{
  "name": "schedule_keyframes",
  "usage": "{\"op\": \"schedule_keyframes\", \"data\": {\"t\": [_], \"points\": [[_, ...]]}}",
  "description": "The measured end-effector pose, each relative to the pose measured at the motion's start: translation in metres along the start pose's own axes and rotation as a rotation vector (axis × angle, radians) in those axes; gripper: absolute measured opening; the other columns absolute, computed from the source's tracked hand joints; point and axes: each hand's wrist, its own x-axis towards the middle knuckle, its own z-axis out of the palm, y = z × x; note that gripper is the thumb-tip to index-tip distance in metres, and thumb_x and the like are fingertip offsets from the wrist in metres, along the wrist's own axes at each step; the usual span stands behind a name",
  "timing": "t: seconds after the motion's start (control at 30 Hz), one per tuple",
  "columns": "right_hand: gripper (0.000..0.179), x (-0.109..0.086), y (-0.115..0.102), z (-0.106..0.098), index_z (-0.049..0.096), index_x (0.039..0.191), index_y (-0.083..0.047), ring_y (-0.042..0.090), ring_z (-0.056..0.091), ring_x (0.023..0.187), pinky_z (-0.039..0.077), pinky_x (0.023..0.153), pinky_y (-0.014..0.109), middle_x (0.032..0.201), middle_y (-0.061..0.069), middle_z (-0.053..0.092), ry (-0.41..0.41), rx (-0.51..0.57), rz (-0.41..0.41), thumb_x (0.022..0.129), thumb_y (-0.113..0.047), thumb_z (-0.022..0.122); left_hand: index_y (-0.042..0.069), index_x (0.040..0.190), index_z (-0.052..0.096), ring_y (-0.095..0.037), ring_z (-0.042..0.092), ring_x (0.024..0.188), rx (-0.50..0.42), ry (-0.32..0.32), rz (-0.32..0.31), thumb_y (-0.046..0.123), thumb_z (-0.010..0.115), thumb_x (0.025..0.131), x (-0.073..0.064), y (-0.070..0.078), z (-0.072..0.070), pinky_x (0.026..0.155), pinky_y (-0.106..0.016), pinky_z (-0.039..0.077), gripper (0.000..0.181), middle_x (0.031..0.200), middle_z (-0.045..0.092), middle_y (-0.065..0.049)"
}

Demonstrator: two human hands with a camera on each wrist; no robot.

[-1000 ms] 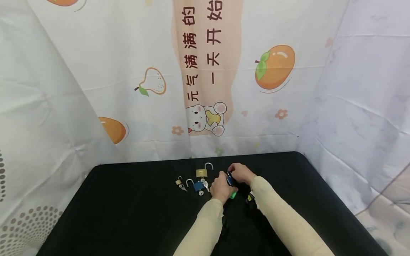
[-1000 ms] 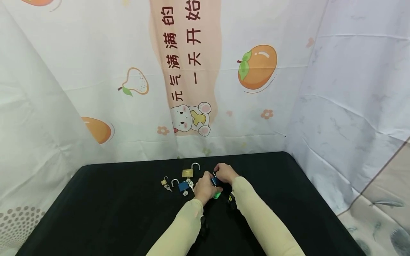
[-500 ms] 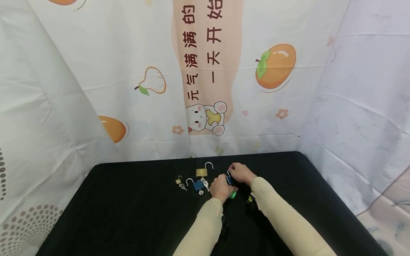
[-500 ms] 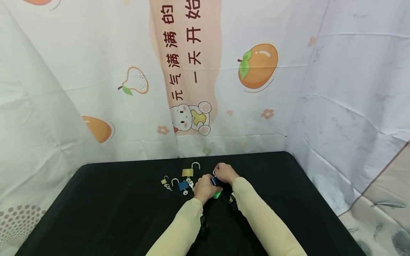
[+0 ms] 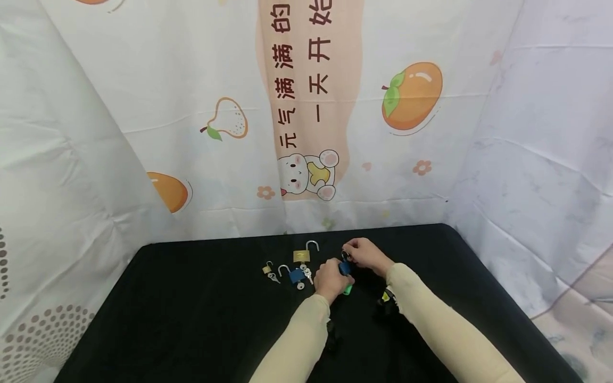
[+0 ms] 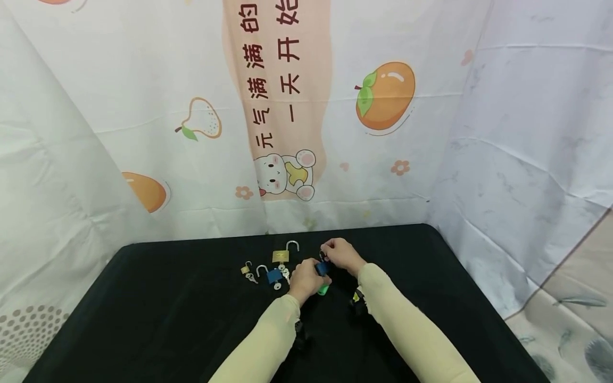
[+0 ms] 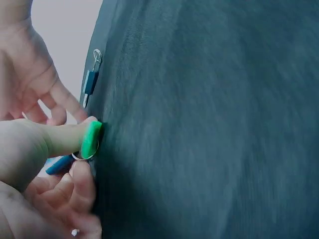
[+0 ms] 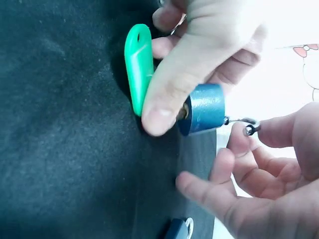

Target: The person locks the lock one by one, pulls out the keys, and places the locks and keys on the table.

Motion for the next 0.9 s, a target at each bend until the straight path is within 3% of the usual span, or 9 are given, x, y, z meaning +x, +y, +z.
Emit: {"op": "schedule_keyframes", "data": {"t": [0.17, 0.3, 0.43, 0.57, 0.77, 0.9], "points": [[0.037, -0.014, -0.013, -0.010, 0.058, 0.133, 0.000, 0.019, 0.052, 0.073, 0.055, 0.078, 0.041, 0.090, 0.009, 0.057, -0.011, 0.091, -0.072, 0.110, -0.026, 0.046, 0.008, 0.081, 0.069, -0.011, 0.053, 0.057, -0.229, -0.125, 0.081, 0.020, 0.080, 0.089, -0.001, -0.001, -0.021, 0.057, -0.026, 0.041, 0.017, 0.063, 0.059, 0.003], [0.036, -0.035, -0.029, -0.015, 0.060, 0.131, -0.004, 0.022, 0.056, 0.076, 0.056, 0.082, 0.043, 0.093, 0.011, 0.057, -0.077, 0.123, -0.158, 0.110, -0.029, 0.046, 0.006, 0.094, 0.070, -0.010, 0.056, 0.064, -0.374, -0.222, 0.174, 0.018, 0.075, 0.093, -0.013, -0.002, -0.043, 0.062, -0.025, 0.044, 0.013, 0.071, 0.063, 0.003], [0.038, -0.055, -0.041, -0.014, 0.061, 0.129, -0.006, 0.026, 0.060, 0.088, 0.056, 0.083, 0.042, 0.098, 0.012, 0.059, -0.172, 0.088, -0.272, 0.109, -0.035, 0.046, 0.006, 0.104, 0.070, -0.011, 0.058, 0.068, -0.365, -0.276, 0.285, 0.020, 0.072, 0.096, -0.032, -0.010, -0.067, 0.063, -0.027, 0.047, 0.016, 0.080, 0.067, 0.002], [0.038, -0.063, -0.044, -0.004, 0.062, 0.127, -0.007, 0.029, 0.061, 0.089, 0.057, 0.080, 0.040, 0.097, 0.013, 0.059, -0.208, 0.038, -0.372, 0.110, -0.036, 0.043, 0.007, 0.107, 0.069, -0.012, 0.059, 0.068, -0.320, -0.288, 0.364, 0.025, 0.069, 0.099, -0.053, -0.019, -0.088, 0.063, -0.027, 0.047, 0.019, 0.084, 0.068, 0.004], [0.029, -0.069, -0.051, 0.010, 0.065, 0.116, -0.012, 0.029, 0.061, 0.076, 0.058, 0.072, 0.041, 0.087, 0.010, 0.061, -0.148, -0.077, -0.508, 0.111, -0.032, 0.044, 0.007, 0.112, 0.068, -0.010, 0.064, 0.077, -0.317, -0.276, 0.383, 0.027, 0.064, 0.102, -0.073, -0.025, -0.106, 0.071, -0.027, 0.051, 0.023, 0.093, 0.068, 0.004], [0.031, -0.070, -0.054, 0.018, 0.065, 0.105, -0.014, 0.028, 0.062, 0.072, 0.057, 0.069, 0.037, 0.082, 0.005, 0.061, -0.116, -0.151, -0.545, 0.111, -0.035, 0.043, 0.005, 0.120, 0.065, -0.012, 0.063, 0.085, -0.327, -0.310, 0.362, 0.028, 0.058, 0.105, -0.081, -0.025, -0.118, 0.077, -0.029, 0.050, 0.028, 0.099, 0.067, 0.002]]}}
